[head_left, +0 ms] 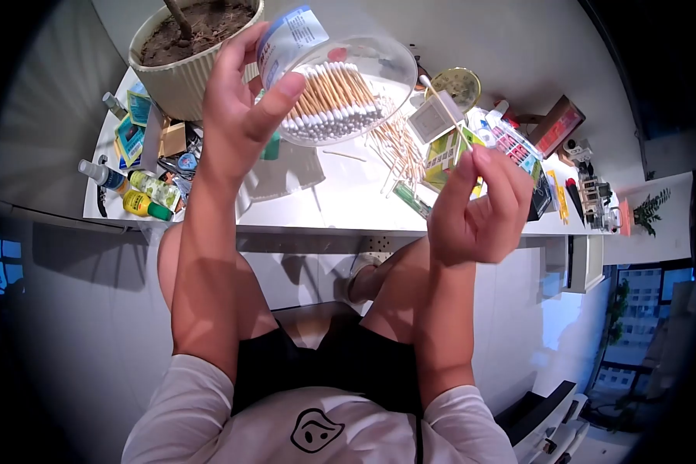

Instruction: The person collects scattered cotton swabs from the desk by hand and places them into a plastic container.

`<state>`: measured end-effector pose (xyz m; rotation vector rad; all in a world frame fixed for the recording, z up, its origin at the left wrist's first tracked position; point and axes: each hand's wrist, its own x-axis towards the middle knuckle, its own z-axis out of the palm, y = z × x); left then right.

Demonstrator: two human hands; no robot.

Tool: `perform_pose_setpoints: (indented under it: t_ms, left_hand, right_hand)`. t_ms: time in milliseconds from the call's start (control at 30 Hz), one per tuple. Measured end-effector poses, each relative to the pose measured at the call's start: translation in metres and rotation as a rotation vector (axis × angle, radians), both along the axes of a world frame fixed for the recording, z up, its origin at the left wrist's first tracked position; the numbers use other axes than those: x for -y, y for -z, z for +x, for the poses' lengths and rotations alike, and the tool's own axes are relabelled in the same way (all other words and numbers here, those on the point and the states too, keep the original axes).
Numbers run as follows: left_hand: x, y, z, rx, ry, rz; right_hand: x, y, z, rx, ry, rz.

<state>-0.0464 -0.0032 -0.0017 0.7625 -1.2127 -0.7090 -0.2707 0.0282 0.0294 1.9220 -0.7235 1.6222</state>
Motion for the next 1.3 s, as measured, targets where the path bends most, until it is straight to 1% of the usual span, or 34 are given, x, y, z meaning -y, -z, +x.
perform_pose_setpoints:
  t_ms: [67,100,133,233,300,333,400,433,467,533,567,600,633,667,733,767,833,867,933,967,1033,1100,1133,1200,1233,1300]
  left_hand:
    - [0.0,-0.001,0.0,0.016,-0.012,-0.006]
    - [-0.001,-0.001,-0.002,0.031,-0.021,-0.011]
    - [-0.002,-0.002,-0.004,0.029,-0.016,-0.009]
    - [-0.003,-0.003,-0.007,-0.003,0.016,-0.012]
    - [-0.002,-0.002,-0.007,0.002,0.024,-0.019]
    - [-0.002,-0.002,-0.006,0.005,0.023,-0.015]
    - [-0.001,0.001,-0.004,0.064,-0.04,-0.024]
    - [0.0,0.002,-0.002,0.063,-0.04,-0.022]
    - [0.001,0.003,0.0,0.096,-0.073,-0.007]
    - [0.001,0.005,0.004,0.128,-0.104,0.007]
    - [0.001,0.005,0.005,0.137,-0.112,0.008]
    - [0.001,0.005,0.006,0.145,-0.117,0.01]
    - [0.001,0.006,0.007,0.145,-0.111,0.009]
    - [0.001,0.007,0.008,0.135,-0.103,0.019]
    - [0.002,0.006,0.008,0.125,-0.095,0.028]
    - [0.002,0.005,0.008,0.121,-0.096,0.012]
    - [0.0,0.004,0.007,0.117,-0.098,0.001]
    - [-0.001,0.002,0.006,0.11,-0.099,0.013]
    - [-0.002,0.001,0.006,0.105,-0.099,0.028]
    - [-0.002,0.001,0.006,0.107,-0.095,0.025]
    - [-0.001,-0.002,0.008,0.106,-0.097,0.018]
    - [-0.004,-0.004,0.009,0.13,-0.117,0.023]
    - [-0.004,-0.004,0.009,0.128,-0.121,0.024]
    - [-0.003,-0.003,0.007,0.099,-0.113,0.029]
    - [-0.002,-0.003,0.007,0.098,-0.115,0.028]
    - [-0.001,-0.001,0.006,0.088,-0.098,0.006]
  right_hand:
    - [-0.004,-0.002,0.001,-0.108,-0.075,0.06]
    - [0.001,0.003,0.01,-0.075,-0.115,0.062]
    - [0.003,0.008,0.015,-0.1,-0.049,0.085]
    - [0.017,0.015,0.024,-0.129,-0.014,0.134]
    - [0.022,0.017,0.028,-0.145,0.006,0.273]
    - [0.021,0.018,0.027,-0.142,0.004,0.277]
    - [0.018,0.019,0.017,0.12,-0.047,0.306]
    - [0.013,0.015,0.012,0.255,-0.012,0.448]
    - [0.016,0.017,0.007,0.253,-0.012,0.451]
    - [0.028,0.029,-0.001,0.216,0.072,0.738]
    - [0.032,0.039,-0.001,0.173,0.065,0.961]
    - [0.035,0.05,-0.002,-0.011,0.011,1.048]
    - [0.043,0.072,-0.003,-0.164,-0.024,0.989]
    - [0.042,0.084,0.0,-0.162,-0.019,0.988]
    - [0.042,0.103,0.009,-0.424,0.232,1.156]
    - [0.044,0.113,0.01,-0.424,0.231,1.156]
    - [0.046,0.123,0.014,-0.474,0.29,0.889]
    - [0.045,0.121,0.014,-0.476,0.288,0.89]
    - [0.044,0.109,0.015,-0.438,0.343,1.039]
    - [0.043,0.097,0.015,-0.437,0.343,1.039]
    - [0.043,0.07,0.012,0.056,0.266,0.935]
    - [0.039,0.046,0.007,0.341,0.195,0.659]
    - [0.032,0.031,0.005,0.378,0.203,0.605]
    - [0.022,0.019,0.0,0.426,0.095,0.46]
    - [0.019,0.017,-0.001,0.425,0.093,0.459]
    - [0.016,0.014,-0.001,0.288,-0.035,0.208]
